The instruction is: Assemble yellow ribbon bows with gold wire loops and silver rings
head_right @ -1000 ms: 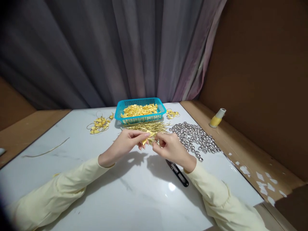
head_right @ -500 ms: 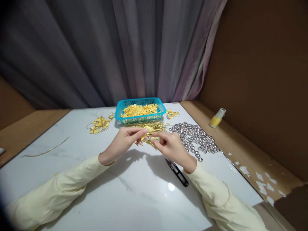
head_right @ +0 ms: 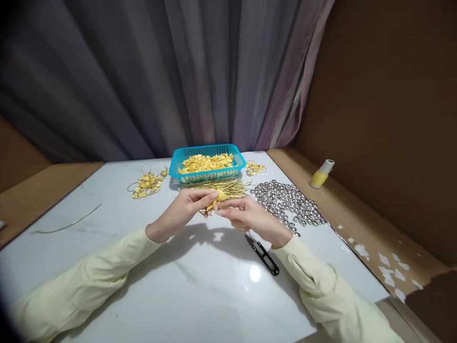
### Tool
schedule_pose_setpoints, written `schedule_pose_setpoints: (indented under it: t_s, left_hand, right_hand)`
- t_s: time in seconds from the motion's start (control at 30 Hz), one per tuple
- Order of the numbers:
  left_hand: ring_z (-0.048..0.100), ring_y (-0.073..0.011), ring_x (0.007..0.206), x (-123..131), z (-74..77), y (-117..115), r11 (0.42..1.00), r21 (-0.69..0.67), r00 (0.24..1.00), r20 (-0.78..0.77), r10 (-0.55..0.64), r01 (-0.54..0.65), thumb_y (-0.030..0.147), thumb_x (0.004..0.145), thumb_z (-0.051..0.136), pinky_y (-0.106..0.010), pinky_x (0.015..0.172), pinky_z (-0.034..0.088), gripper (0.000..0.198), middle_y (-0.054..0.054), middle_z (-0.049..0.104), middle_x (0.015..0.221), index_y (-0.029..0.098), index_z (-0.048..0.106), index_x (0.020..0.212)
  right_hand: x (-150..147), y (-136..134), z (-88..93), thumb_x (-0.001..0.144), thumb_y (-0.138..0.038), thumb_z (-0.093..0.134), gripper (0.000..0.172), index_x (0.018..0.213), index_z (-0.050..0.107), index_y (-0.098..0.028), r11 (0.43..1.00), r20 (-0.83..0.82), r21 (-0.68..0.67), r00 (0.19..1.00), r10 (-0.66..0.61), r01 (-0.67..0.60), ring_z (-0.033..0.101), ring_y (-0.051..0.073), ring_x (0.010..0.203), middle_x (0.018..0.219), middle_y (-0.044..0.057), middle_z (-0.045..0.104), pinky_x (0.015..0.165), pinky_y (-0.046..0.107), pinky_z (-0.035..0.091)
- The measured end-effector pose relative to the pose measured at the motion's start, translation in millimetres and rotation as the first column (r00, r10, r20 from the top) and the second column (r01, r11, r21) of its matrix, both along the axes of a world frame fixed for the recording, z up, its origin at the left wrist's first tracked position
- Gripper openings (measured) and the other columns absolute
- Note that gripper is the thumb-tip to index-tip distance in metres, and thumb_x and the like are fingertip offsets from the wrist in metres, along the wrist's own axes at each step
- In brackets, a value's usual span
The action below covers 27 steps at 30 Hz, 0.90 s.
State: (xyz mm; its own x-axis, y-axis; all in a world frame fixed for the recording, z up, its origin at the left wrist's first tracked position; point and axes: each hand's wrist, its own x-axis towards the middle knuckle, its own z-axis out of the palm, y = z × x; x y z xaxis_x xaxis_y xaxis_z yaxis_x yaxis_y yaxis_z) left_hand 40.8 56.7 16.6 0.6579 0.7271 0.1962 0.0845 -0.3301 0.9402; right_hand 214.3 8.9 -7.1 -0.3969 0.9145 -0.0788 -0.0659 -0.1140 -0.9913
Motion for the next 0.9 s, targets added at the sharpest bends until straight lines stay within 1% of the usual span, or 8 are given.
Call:
schedule_pose_setpoints:
  t_s: [0.1,0.27,0.47,0.57,0.67,0.73,0.8,0.9]
  left_hand:
    - [0.043,-0.0088,0.053,0,-0.2,0,1.000,0.016,1.000,-0.017,0.004,-0.004,0.033,0.083,0.050,-0.022,0.052,0.036,0.030,0.003,0.048,0.058,0.016,0.055,0.059]
    - [0.041,-0.0095,0.052,0,-3.4,2,0.995,0.083,0.996,-0.056,0.067,-0.062,0.034,0.084,0.048,-0.023,0.052,0.035,0.032,0.003,0.045,0.055,0.016,0.051,0.057]
    - [0.039,-0.0082,0.049,0,-3.8,1,0.982,0.137,0.987,-0.070,0.143,-0.133,0.035,0.083,0.048,-0.021,0.049,0.033,0.033,0.004,0.044,0.051,0.015,0.052,0.056]
    - [0.041,-0.0083,0.050,-1,-5.8,2,0.979,0.142,0.987,-0.054,0.155,-0.146,0.035,0.084,0.048,-0.021,0.049,0.035,0.032,0.003,0.046,0.053,0.015,0.056,0.060]
    - [0.044,-0.0089,0.053,0,-9.3,5,0.977,0.138,0.984,-0.038,0.172,-0.165,0.035,0.083,0.050,-0.021,0.050,0.039,0.028,0.001,0.052,0.058,0.015,0.062,0.068]
    - [0.047,-0.0091,0.055,0,-11.4,6,0.975,0.130,0.982,-0.032,0.187,-0.182,0.035,0.083,0.051,-0.020,0.051,0.040,0.025,0.000,0.056,0.062,0.015,0.065,0.074]
    - [0.048,-0.0091,0.056,0,-12.8,7,0.971,0.132,0.979,-0.029,0.203,-0.198,0.035,0.082,0.051,-0.020,0.051,0.041,0.024,-0.001,0.060,0.066,0.015,0.065,0.078]
    - [0.048,-0.0092,0.056,0,-14.5,8,0.963,0.168,0.975,-0.037,0.218,-0.209,0.035,0.083,0.051,-0.020,0.051,0.041,0.026,-0.001,0.061,0.066,0.015,0.065,0.075]
  right_hand:
    - [1,0,-1.7,0.075,-0.035,0.062,0.025,0.089,0.063,-0.015,1.000,0.006,-0.001,1.000,0.011,-0.011,0.013,0.005,0.041,0.047,-0.011,0.018,0.039,0.023,0.010]
    - [2,3,-5.9,0.069,-0.039,0.067,0.024,0.076,0.063,-0.016,0.983,0.141,0.134,0.979,-0.147,0.128,0.016,0.005,0.041,0.044,-0.010,0.025,0.039,0.022,0.012]
    - [-1,4,-6.4,0.066,-0.039,0.068,0.025,0.065,0.061,-0.015,0.899,0.290,0.372,0.891,-0.348,0.230,0.021,0.005,0.039,0.040,-0.010,0.027,0.039,0.021,0.017]
    - [-3,2,-8.8,0.070,-0.035,0.065,0.021,0.067,0.062,-0.014,0.788,0.319,0.560,0.812,-0.489,0.255,0.025,0.005,0.038,0.040,-0.009,0.031,0.040,0.020,0.022]
    - [-6,0,-15.8,0.076,-0.026,0.059,0.015,0.076,0.065,-0.013,0.567,0.302,0.804,0.696,-0.651,0.182,0.031,0.006,0.039,0.042,-0.007,0.037,0.043,0.021,0.028]
    - [-7,0,-21.3,0.079,-0.023,0.055,0.015,0.081,0.066,-0.013,0.452,0.282,0.886,0.653,-0.703,0.104,0.033,0.006,0.039,0.043,-0.006,0.041,0.043,0.021,0.029]
    - [-7,1,-25.0,0.081,-0.022,0.052,0.017,0.085,0.065,-0.013,0.412,0.287,0.910,0.635,-0.717,0.055,0.035,0.007,0.039,0.044,-0.005,0.045,0.043,0.021,0.030]
    - [-7,2,-24.4,0.081,-0.024,0.052,0.020,0.087,0.066,-0.011,0.449,0.325,0.892,0.629,-0.706,0.044,0.034,0.007,0.038,0.044,-0.005,0.044,0.042,0.021,0.030]
